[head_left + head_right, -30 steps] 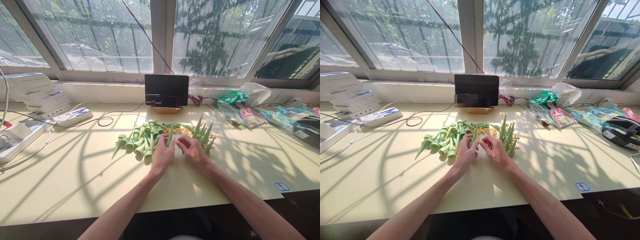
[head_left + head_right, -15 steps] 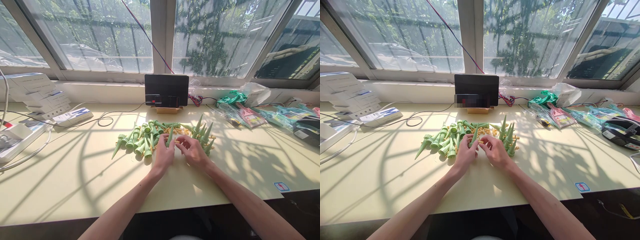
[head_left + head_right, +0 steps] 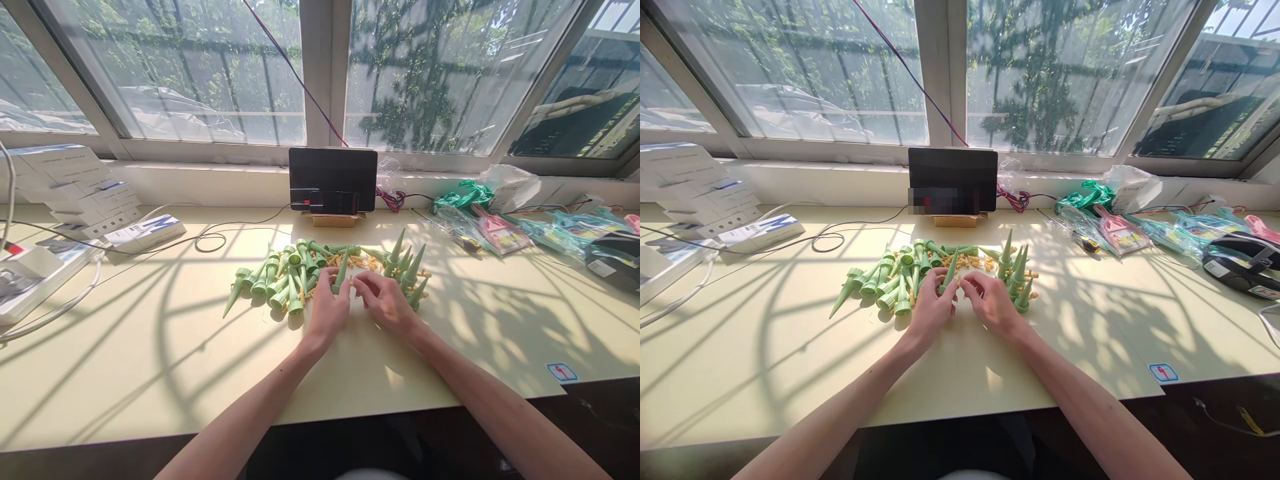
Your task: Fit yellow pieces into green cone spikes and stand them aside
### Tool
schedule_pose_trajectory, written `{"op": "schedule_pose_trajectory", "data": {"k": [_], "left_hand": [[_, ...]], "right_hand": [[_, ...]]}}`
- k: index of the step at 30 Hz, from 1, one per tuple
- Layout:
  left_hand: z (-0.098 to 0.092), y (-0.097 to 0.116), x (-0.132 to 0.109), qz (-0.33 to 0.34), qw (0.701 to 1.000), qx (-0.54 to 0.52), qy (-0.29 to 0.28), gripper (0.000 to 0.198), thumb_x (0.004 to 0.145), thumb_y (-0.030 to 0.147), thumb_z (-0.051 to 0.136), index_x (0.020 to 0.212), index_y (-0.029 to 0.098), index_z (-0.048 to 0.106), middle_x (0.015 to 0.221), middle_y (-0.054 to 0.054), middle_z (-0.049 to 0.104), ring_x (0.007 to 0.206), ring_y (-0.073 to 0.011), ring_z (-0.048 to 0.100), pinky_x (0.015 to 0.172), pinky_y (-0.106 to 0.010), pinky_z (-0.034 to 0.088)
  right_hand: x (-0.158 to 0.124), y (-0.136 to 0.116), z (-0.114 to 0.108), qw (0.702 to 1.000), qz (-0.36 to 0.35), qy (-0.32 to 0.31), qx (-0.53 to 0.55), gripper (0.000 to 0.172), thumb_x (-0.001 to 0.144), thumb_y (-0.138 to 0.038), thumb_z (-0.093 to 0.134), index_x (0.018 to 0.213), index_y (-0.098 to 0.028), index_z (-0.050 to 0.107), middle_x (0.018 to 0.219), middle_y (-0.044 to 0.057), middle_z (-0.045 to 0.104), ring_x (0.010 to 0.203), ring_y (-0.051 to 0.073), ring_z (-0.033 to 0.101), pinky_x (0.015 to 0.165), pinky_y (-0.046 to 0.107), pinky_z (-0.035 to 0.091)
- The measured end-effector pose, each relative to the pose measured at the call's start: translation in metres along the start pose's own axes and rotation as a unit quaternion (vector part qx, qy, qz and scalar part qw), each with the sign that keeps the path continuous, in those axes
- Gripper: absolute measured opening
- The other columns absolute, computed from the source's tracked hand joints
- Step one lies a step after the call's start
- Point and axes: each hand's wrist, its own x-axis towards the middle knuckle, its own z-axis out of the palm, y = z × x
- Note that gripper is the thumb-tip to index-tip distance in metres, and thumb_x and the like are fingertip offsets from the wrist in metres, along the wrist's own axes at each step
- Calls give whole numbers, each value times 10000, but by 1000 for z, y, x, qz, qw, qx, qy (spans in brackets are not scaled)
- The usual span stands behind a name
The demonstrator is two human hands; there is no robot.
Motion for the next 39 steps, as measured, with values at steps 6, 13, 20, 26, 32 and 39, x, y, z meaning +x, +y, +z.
{"op": "schedule_pose_trajectory", "data": {"k": [6,13,20,26,32,39], "left_hand": [[1,-5,2,17,1000,0,18,215,901,363,674,1064,239,612,989,-60,728,887,-209,690,775,-336,550],[0,0,0,-1,1000,-1,2,210,900,331,662,1077,239,598,1003,-62,724,885,-209,690,793,-348,552],[0,-1,0,4,1000,2,8,213,897,349,670,1069,240,608,991,-60,729,879,-210,691,773,-340,550],[0,-3,2,13,1000,2,20,212,894,357,678,1058,240,613,985,-59,724,875,-209,690,772,-341,550],[0,0,1,3,1000,0,10,206,896,347,670,1057,242,598,992,-60,721,876,-211,690,777,-344,552],[0,1,0,6,1000,-6,8,200,890,339,673,1052,242,608,979,-61,725,864,-210,687,769,-346,558]], "right_hand": [[-1,1,2,1000,0,2,13,224,968,-432,630,961,-208,630,798,23,671,593,159,578,580,300,447],[0,1,1,1000,1,-10,-1,330,1027,-449,545,815,-208,623,693,1,610,600,155,541,619,304,430],[0,2,0,1000,10,-7,-2,321,1019,-474,555,860,-209,641,704,7,632,594,160,556,599,302,439],[0,4,2,1000,5,-5,2,216,974,-428,623,939,-215,635,761,16,668,608,169,582,590,306,445],[0,2,1,1000,6,-9,0,272,1009,-442,577,862,-217,623,670,-5,616,600,166,553,610,310,427],[0,1,-1,1000,-2,-19,-13,336,1037,-420,505,784,-222,603,615,-15,568,587,161,522,619,308,412]]}}
